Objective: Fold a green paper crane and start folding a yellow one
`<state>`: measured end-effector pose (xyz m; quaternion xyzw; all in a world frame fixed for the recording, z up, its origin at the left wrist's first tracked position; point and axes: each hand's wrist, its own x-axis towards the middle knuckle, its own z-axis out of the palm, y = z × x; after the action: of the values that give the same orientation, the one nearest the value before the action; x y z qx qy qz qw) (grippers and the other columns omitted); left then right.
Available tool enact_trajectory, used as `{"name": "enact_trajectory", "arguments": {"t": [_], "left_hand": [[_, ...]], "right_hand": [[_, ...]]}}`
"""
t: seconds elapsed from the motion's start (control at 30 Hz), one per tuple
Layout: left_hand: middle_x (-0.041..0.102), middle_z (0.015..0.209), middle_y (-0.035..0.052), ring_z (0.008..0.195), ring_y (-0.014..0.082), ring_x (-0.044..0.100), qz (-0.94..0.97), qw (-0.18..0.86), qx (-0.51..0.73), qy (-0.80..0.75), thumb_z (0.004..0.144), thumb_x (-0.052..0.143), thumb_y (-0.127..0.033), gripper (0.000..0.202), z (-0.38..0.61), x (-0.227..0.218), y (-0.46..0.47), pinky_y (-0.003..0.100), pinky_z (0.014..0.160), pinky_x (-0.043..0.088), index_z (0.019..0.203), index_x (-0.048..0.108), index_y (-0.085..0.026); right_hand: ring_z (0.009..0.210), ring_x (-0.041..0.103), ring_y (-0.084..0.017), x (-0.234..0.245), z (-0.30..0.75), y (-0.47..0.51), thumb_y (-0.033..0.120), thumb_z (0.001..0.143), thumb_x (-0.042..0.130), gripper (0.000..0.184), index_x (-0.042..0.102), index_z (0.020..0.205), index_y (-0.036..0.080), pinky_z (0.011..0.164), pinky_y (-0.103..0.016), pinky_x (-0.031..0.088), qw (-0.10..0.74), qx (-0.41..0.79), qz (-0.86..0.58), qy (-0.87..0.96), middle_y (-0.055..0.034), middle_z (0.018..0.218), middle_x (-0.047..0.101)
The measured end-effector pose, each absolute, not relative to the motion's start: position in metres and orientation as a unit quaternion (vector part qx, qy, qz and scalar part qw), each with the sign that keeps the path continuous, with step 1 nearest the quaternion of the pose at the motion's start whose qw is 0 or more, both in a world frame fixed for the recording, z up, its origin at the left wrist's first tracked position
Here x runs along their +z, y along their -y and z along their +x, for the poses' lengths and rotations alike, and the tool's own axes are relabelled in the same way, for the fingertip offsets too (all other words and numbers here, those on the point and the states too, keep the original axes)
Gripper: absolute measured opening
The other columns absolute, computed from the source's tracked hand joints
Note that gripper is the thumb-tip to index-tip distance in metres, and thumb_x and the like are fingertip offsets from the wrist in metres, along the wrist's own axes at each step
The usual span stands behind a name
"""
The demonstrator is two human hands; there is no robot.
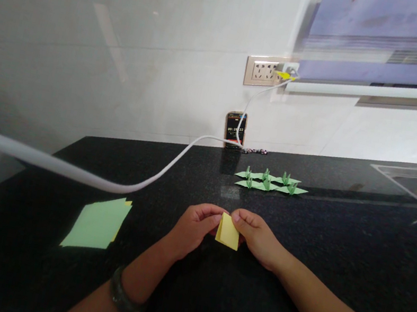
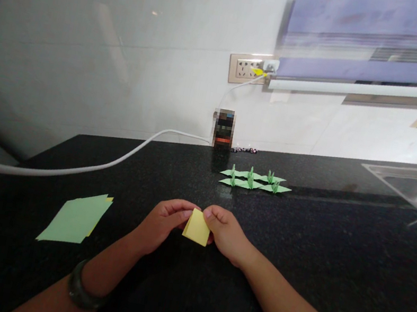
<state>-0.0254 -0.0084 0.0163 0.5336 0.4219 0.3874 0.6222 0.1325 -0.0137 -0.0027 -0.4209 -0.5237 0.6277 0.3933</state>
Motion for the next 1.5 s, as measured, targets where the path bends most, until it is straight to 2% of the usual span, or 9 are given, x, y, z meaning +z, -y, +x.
{"name": "enact_trajectory", "arguments": {"t": [0.13,0.4,0.53,0.6,0.7,0.97,1.27,1.4,1.5], "left_hand": [[0.065,0.073,0.0028,0.064,0.0110,0.057,0.536,0.614,0.390,-0.428,0.067,0.057,-0.017,0.020,-0.025,0.013,0.007,0.022,0.061,0.043,0.085,0.061,-0.013],[0.061,0.068,0.0016,0.058,0.0100,0.053,0.576,0.571,0.375,-0.449,0.069,0.054,-0.025,0.017,-0.026,0.012,0.007,0.021,0.054,0.039,0.080,0.062,-0.013],[0.056,0.060,-0.0007,0.051,0.0086,0.048,0.549,0.549,0.364,-0.513,0.068,0.053,-0.023,0.013,-0.026,0.010,0.003,0.020,0.048,0.035,0.075,0.059,-0.013],[0.054,0.058,-0.0012,0.050,0.0083,0.046,0.544,0.548,0.349,-0.531,0.067,0.053,-0.021,0.011,-0.026,0.008,0.002,0.020,0.046,0.034,0.072,0.057,-0.013],[0.055,0.059,-0.0004,0.050,0.0087,0.047,0.549,0.565,0.318,-0.527,0.067,0.054,-0.022,0.012,-0.026,0.006,0.001,0.020,0.047,0.033,0.072,0.058,-0.012],[0.061,0.069,0.0053,0.059,0.0126,0.055,0.506,0.678,0.304,-0.438,0.068,0.059,-0.031,0.024,-0.033,0.001,0.002,0.024,0.056,0.039,0.081,0.060,-0.010],[0.061,0.067,0.0043,0.057,0.0117,0.054,0.455,0.727,0.311,-0.410,0.066,0.062,-0.030,0.024,-0.036,0.001,0.000,0.023,0.055,0.038,0.080,0.061,-0.010],[0.061,0.067,0.0039,0.057,0.0115,0.055,0.447,0.737,0.310,-0.402,0.066,0.062,-0.031,0.025,-0.036,0.001,0.000,0.023,0.055,0.038,0.081,0.061,-0.011],[0.060,0.066,0.0037,0.057,0.0112,0.054,0.444,0.744,0.311,-0.391,0.066,0.062,-0.029,0.023,-0.037,0.000,0.000,0.023,0.054,0.037,0.079,0.061,-0.010]], "right_hand": [[0.046,0.040,-0.006,-0.003,0.132,0.014,0.042,0.077,0.048,0.028,0.050,0.069,0.015,0.043,-0.018,0.032,0.386,0.624,-0.423,0.531,0.0046,0.054,0.044],[0.049,0.041,-0.008,-0.001,0.134,0.015,0.045,0.081,0.039,0.035,0.052,0.069,0.015,0.046,-0.020,0.033,0.368,0.540,-0.437,0.618,0.0022,0.055,0.045],[0.080,0.050,-0.017,0.005,0.138,0.020,0.045,0.071,0.054,0.047,0.047,0.108,0.017,0.060,-0.025,0.042,0.417,0.375,-0.415,0.716,-0.0077,0.094,0.052],[0.089,0.048,-0.020,0.006,0.139,0.021,0.040,0.062,0.065,0.056,0.048,0.110,0.018,0.068,-0.028,0.043,0.410,0.298,-0.407,0.760,-0.0092,0.102,0.051],[0.074,0.052,-0.015,0.003,0.138,0.018,0.029,0.078,0.050,0.018,0.058,0.088,0.017,0.065,-0.027,0.042,0.396,0.274,-0.448,0.753,-0.0051,0.082,0.056],[0.057,0.051,-0.011,-0.009,0.141,0.007,0.030,0.079,0.047,0.019,0.058,0.077,0.015,0.052,-0.022,0.041,0.416,0.415,-0.475,0.655,-0.0013,0.064,0.057],[0.067,0.053,-0.013,-0.001,0.145,0.007,0.022,0.074,0.055,0.008,0.059,0.078,0.017,0.061,-0.024,0.041,0.415,0.247,-0.435,0.760,-0.0019,0.073,0.057],[0.063,0.053,-0.012,-0.002,0.145,0.009,0.021,0.075,0.054,0.006,0.057,0.077,0.017,0.057,-0.023,0.041,0.403,0.250,-0.443,0.760,-0.0011,0.070,0.058],[0.071,0.056,-0.013,-0.003,0.145,0.010,0.021,0.078,0.050,0.017,0.058,0.092,0.018,0.063,-0.024,0.044,0.409,0.263,-0.421,0.765,-0.0034,0.082,0.062]]}}
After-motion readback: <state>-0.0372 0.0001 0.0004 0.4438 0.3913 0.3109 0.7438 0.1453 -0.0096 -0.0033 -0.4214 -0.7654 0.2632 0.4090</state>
